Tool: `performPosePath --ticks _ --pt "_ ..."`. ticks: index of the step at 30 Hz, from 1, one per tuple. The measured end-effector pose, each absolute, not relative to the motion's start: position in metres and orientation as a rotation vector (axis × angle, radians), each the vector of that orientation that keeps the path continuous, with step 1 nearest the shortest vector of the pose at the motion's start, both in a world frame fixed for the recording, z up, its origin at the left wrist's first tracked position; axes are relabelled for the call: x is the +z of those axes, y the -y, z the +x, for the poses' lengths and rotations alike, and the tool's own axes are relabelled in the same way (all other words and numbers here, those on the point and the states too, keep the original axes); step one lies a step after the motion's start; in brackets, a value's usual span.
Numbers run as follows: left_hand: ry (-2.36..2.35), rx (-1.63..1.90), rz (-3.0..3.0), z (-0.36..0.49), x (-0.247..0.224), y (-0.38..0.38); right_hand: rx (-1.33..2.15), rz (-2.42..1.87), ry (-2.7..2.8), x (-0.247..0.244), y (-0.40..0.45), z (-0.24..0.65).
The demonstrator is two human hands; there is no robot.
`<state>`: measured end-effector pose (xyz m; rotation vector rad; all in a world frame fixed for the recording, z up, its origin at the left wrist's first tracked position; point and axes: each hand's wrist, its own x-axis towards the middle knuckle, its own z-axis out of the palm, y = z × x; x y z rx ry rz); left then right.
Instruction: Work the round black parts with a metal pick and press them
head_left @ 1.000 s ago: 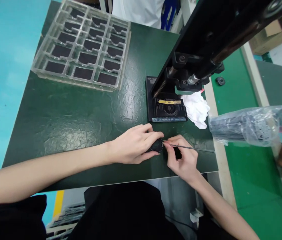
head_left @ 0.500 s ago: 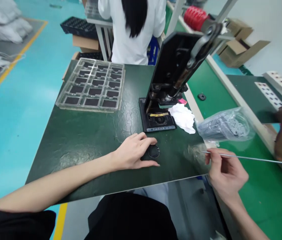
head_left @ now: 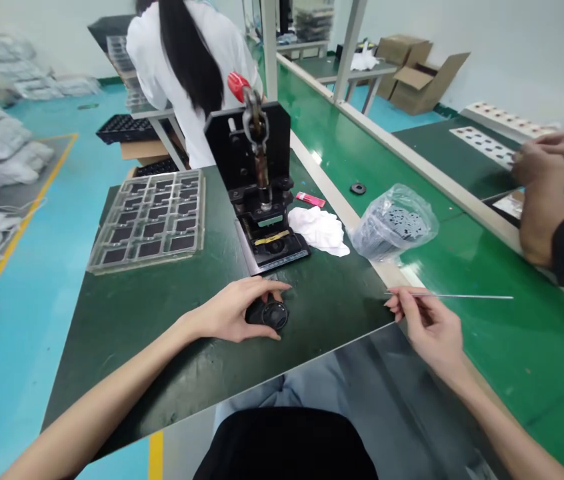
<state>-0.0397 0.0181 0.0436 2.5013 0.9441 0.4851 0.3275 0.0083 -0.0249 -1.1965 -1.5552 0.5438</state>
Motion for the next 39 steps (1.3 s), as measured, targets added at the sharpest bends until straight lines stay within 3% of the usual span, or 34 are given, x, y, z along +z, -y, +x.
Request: performPosePath --ticks 5,10,20,30,33,36,39 --pt "-1.273 0.918 2.579 -0.030 0.043 -0.025 -0.022 -1.354 1.740 -0.031 -0.014 0.352" --pt "-1.679 1.262 2.469 -0.019 0.040 -0.048 -0.108 -1.346 1.807 -0.029 -0.018 0.354" --pt "-2.044 1.320 2.530 -0.009 0.030 -0.070 0.174 -1.474 1.694 -0.028 -0.015 0.353" --pt "-1.863 1.219 2.586 -0.030 0.025 -0.051 0.227 -1.503 1.428 -0.030 0.000 0.353" --pt "-1.822 1.221 2.537 -0.037 0.020 -0.045 -0.029 -1.439 1.443 -0.028 0.019 0.352" --pt "-1.751 1.240 2.464 -0.038 0.016 -0.044 -0.534 -1.154 1.981 -0.006 0.021 0.342" --pt "-1.691 1.268 2.368 -0.037 0.013 -0.047 -0.547 -0.821 2.207 0.041 -0.004 0.311"
